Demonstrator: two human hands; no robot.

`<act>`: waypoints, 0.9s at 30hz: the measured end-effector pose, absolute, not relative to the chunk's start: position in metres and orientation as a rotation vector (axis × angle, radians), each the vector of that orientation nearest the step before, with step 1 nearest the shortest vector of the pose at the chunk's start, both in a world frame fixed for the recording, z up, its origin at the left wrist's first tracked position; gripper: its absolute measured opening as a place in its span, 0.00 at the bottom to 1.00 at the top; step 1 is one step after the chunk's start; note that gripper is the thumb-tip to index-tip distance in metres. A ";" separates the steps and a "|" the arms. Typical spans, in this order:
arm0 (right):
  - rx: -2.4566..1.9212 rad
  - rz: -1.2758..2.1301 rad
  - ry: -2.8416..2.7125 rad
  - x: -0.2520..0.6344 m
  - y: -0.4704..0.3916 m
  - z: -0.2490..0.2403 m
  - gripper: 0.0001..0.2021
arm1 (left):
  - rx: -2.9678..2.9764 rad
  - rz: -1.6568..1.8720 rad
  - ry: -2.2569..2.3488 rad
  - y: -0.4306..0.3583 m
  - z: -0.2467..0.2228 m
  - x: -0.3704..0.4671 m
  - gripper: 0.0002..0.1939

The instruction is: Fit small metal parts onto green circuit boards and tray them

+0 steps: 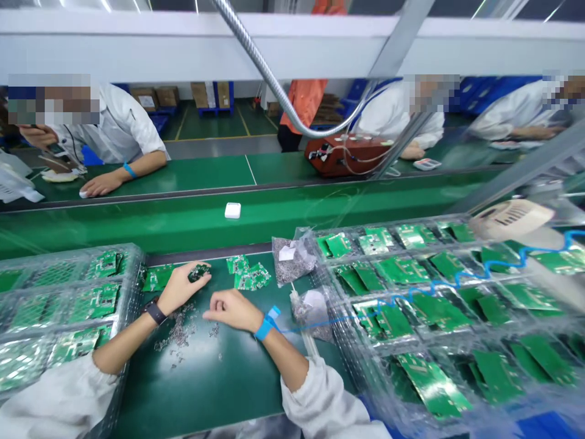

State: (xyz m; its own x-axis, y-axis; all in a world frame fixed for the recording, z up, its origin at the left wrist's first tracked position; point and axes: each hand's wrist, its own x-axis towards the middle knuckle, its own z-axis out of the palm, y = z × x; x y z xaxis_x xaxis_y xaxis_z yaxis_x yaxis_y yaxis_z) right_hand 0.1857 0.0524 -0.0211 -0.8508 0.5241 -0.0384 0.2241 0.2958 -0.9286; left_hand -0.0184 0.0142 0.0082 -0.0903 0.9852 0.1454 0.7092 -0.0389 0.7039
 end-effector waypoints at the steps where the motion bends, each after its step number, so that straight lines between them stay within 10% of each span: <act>1: -0.687 1.600 -2.365 0.191 0.048 -0.019 0.14 | 1.792 0.904 1.840 0.014 0.007 -0.018 0.12; 27: -0.706 1.559 -2.544 0.184 0.031 -0.028 0.06 | 1.833 0.760 1.822 0.005 -0.007 -0.005 0.11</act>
State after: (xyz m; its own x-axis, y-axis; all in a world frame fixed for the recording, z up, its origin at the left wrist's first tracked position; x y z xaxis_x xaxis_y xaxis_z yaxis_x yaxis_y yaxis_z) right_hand 0.1841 0.0311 -0.0284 -0.8912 0.4202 -0.1710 0.3431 0.3777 -0.8600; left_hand -0.0047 0.0054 -0.0070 -0.0214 0.9971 0.0727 0.7530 -0.0317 0.6573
